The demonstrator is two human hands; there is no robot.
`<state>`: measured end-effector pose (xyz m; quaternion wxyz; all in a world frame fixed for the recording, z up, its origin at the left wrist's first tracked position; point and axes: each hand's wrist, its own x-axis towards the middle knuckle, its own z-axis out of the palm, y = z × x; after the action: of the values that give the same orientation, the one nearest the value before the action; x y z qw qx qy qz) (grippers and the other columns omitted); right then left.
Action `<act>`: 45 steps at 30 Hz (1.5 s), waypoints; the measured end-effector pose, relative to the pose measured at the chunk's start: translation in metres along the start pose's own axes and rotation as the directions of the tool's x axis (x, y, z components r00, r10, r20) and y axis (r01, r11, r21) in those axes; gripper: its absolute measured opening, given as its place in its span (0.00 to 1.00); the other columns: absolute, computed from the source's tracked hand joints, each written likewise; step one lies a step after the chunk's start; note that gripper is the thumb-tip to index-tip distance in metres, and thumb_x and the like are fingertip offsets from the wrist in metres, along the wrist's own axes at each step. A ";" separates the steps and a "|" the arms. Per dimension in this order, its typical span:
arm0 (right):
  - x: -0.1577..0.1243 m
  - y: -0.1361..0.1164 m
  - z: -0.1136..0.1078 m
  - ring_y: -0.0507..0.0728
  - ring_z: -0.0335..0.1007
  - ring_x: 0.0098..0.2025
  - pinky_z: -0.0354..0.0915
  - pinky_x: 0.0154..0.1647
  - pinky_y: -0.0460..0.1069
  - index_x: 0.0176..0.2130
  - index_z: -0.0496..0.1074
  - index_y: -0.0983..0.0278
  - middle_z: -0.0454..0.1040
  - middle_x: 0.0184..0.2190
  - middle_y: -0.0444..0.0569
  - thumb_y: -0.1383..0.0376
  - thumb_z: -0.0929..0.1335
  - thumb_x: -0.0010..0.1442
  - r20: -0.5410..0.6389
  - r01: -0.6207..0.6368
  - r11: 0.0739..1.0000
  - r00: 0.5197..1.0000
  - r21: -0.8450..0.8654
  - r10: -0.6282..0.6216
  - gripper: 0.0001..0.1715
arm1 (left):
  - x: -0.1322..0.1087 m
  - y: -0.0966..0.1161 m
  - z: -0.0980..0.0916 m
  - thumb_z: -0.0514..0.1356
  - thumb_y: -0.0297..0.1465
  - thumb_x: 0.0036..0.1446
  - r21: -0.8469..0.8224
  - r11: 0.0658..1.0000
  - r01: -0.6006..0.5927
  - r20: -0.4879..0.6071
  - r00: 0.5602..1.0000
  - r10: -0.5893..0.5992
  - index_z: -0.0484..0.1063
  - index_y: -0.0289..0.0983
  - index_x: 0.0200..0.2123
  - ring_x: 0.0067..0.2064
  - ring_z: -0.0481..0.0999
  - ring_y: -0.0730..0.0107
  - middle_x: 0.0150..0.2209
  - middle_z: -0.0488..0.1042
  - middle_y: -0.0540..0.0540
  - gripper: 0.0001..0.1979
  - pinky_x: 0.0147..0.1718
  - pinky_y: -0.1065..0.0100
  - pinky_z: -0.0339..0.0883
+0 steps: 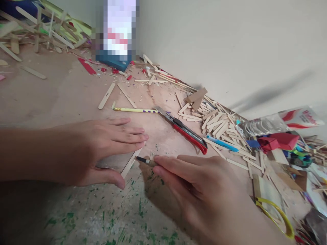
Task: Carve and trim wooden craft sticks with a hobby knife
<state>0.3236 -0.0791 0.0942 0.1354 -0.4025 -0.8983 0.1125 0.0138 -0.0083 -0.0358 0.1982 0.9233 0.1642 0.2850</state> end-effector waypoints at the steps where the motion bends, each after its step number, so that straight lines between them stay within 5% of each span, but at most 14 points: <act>1: 0.001 0.000 0.000 0.51 0.78 0.21 0.69 0.21 0.48 0.46 0.90 0.58 0.90 0.31 0.44 0.59 0.70 0.95 0.007 0.007 1.000 1.000 0.008 -0.007 0.24 | 0.000 -0.001 0.001 0.73 0.59 0.85 -0.002 1.000 0.003 0.002 1.000 -0.003 0.78 0.33 0.86 0.90 0.78 0.49 0.85 0.80 0.34 0.45 0.99 0.50 0.49; 10: 0.012 -0.010 -0.008 0.55 0.79 0.23 0.70 0.23 0.51 0.60 0.98 0.52 0.91 0.33 0.48 0.60 0.76 0.89 0.124 -0.097 0.994 0.988 0.049 0.090 0.15 | 0.005 0.002 -0.014 0.65 0.64 0.89 0.043 0.999 0.033 0.135 0.990 -0.039 0.76 0.34 0.88 0.91 0.75 0.51 0.88 0.76 0.36 0.46 0.98 0.55 0.47; 20: 0.037 -0.016 -0.018 0.53 0.63 0.17 0.50 0.19 0.56 0.35 0.86 0.57 0.73 0.20 0.43 0.61 0.73 0.89 0.179 0.099 0.976 0.982 -0.195 -0.064 0.26 | 0.023 -0.001 0.000 0.70 0.66 0.81 0.059 0.993 0.106 0.202 0.973 -0.115 0.80 0.38 0.86 0.88 0.80 0.42 0.84 0.83 0.35 0.48 0.98 0.45 0.53; 26: 0.047 -0.020 -0.017 0.52 0.59 0.18 0.51 0.21 0.56 0.29 0.76 0.57 0.70 0.19 0.42 0.67 0.71 0.86 0.239 0.145 0.954 0.968 -0.263 -0.082 0.29 | 0.028 0.005 -0.011 0.73 0.63 0.81 0.099 0.986 0.132 0.253 0.955 -0.153 0.82 0.38 0.84 0.88 0.80 0.43 0.82 0.84 0.35 0.46 0.98 0.46 0.52; 33: 0.019 -0.002 -0.008 0.50 0.78 0.24 0.65 0.27 0.49 0.53 0.93 0.61 0.93 0.35 0.48 0.62 0.71 0.94 0.106 0.080 0.995 0.992 -0.053 -0.074 0.19 | 0.027 0.009 -0.015 0.72 0.65 0.82 0.070 0.986 0.149 0.265 0.951 -0.162 0.77 0.34 0.88 0.90 0.77 0.43 0.85 0.79 0.33 0.51 0.98 0.47 0.52; 38: 0.002 0.006 0.007 0.49 0.77 0.24 0.66 0.26 0.47 0.61 0.92 0.61 0.89 0.33 0.43 0.68 0.76 0.90 -0.015 0.083 0.997 0.996 0.008 -0.083 0.10 | 0.026 -0.002 0.004 0.68 0.71 0.79 0.063 0.990 0.126 0.199 0.971 -0.136 0.79 0.36 0.87 0.89 0.78 0.38 0.84 0.82 0.33 0.54 0.98 0.43 0.49; 45: -0.020 0.016 0.027 0.50 0.73 0.24 0.65 0.25 0.50 0.75 0.86 0.58 0.84 0.33 0.41 0.73 0.75 0.87 -0.082 0.114 0.993 0.990 -0.007 -0.114 0.26 | 0.025 -0.003 0.004 0.66 0.72 0.80 0.071 0.990 0.125 0.215 0.967 -0.138 0.78 0.35 0.87 0.89 0.78 0.39 0.85 0.80 0.34 0.55 0.99 0.44 0.48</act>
<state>0.3380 -0.0863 0.0606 0.1778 -0.3548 -0.9137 0.0869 0.0350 0.0033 -0.0286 0.2073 0.9414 0.2101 0.1630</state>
